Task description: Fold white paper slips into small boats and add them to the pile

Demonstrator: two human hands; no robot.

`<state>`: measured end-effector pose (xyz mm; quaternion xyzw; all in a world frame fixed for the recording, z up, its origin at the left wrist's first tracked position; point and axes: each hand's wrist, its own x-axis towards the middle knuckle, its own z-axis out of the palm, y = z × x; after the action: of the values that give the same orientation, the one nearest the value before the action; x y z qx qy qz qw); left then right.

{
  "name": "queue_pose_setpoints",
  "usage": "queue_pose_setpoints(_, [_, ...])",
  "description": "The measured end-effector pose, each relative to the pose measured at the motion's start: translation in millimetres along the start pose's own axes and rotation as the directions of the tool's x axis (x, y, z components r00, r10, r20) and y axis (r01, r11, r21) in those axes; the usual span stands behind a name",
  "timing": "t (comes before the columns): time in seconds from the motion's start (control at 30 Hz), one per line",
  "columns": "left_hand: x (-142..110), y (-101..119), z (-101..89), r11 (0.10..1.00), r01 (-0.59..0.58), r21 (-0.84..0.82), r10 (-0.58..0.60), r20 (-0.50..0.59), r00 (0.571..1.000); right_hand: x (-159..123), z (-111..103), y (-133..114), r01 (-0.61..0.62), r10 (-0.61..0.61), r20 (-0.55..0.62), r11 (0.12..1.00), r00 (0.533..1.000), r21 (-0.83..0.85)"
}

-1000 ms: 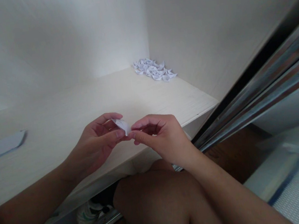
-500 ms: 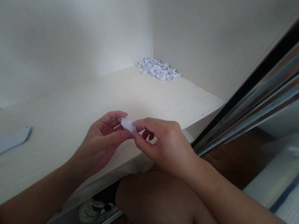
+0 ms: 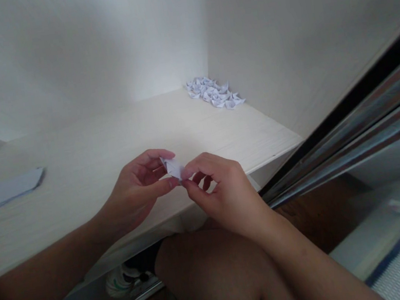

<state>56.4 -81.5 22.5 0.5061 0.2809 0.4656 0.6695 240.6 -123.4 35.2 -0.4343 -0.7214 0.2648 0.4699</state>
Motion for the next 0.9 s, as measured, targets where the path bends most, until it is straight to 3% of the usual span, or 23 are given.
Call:
queue_pose_setpoints(0.17, [-1.0,0.1,0.3,1.000,0.010,0.003,-0.010,0.006,1.000,-0.1,-1.8,3.0,-0.060,0.060,0.007,0.992,0.998,0.109])
queue_pose_setpoints(0.3, [-1.0,-0.6,0.0,1.000,0.031,0.002,-0.031,0.011,0.999,-0.9,-3.3,2.1,-0.010,0.007,0.024,0.991,1.000,0.134])
queue_pose_setpoints(0.47, [0.1,-0.1,-0.6,0.999,0.041,-0.017,-0.041,-0.028,0.999,-3.8,-4.0,-1.5,0.036,-0.037,0.017,0.998,0.999,0.046])
queue_pose_setpoints(0.63, [0.4,0.9,-0.9,0.998,0.026,-0.062,-0.029,-0.056,0.998,-4.8,5.7,-2.1,0.042,-0.048,-0.080,0.996,0.996,-0.078])
queue_pose_setpoints(0.9, [3.1,6.6,1.1,0.971,0.055,-0.234,-0.066,-0.043,0.997,-0.8,11.3,2.5,-0.164,0.190,-0.136,0.970,0.972,0.180])
